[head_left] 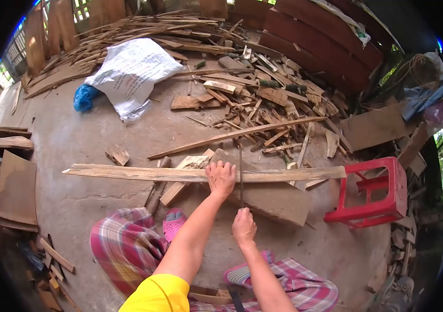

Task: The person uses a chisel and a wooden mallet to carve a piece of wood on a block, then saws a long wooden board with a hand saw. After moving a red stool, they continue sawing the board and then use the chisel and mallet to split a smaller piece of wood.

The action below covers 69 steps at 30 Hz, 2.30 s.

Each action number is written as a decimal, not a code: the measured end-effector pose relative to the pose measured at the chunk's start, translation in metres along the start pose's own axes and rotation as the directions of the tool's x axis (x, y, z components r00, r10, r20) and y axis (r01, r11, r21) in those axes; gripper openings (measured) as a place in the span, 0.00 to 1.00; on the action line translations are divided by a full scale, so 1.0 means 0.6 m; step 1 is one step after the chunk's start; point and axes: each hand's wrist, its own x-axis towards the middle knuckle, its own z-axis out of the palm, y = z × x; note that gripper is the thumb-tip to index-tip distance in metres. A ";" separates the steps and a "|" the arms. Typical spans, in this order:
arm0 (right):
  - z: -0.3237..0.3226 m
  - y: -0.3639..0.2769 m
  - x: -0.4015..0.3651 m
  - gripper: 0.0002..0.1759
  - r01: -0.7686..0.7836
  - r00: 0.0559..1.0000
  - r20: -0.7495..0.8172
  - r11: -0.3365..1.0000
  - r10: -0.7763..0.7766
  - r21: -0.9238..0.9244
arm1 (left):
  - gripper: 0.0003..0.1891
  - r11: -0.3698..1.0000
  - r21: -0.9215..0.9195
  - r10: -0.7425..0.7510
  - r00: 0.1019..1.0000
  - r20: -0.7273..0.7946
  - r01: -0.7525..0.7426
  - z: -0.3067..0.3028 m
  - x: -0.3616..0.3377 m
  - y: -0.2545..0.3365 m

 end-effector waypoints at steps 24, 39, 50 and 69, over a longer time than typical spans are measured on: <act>0.002 -0.001 -0.010 0.13 -0.043 0.999 -0.007 0.998 0.044 0.049 | 0.10 0.991 0.129 -0.022 0.999 0.028 0.018 0.018 0.012 0.006; -0.004 -0.050 0.097 0.14 -0.031 0.998 0.048 0.999 0.029 0.030 | 0.11 0.990 0.144 -0.009 1.000 0.029 0.005 0.015 0.006 0.002; 0.010 -0.022 0.082 0.13 0.019 0.998 -0.056 0.999 -0.016 0.044 | 0.10 0.988 0.154 0.003 1.000 0.014 -0.005 0.023 0.005 0.007; 0.005 -0.016 0.027 0.13 0.017 1.000 -0.016 0.999 -0.017 0.033 | 0.10 0.993 0.117 -0.008 1.000 0.020 0.006 0.016 0.002 0.003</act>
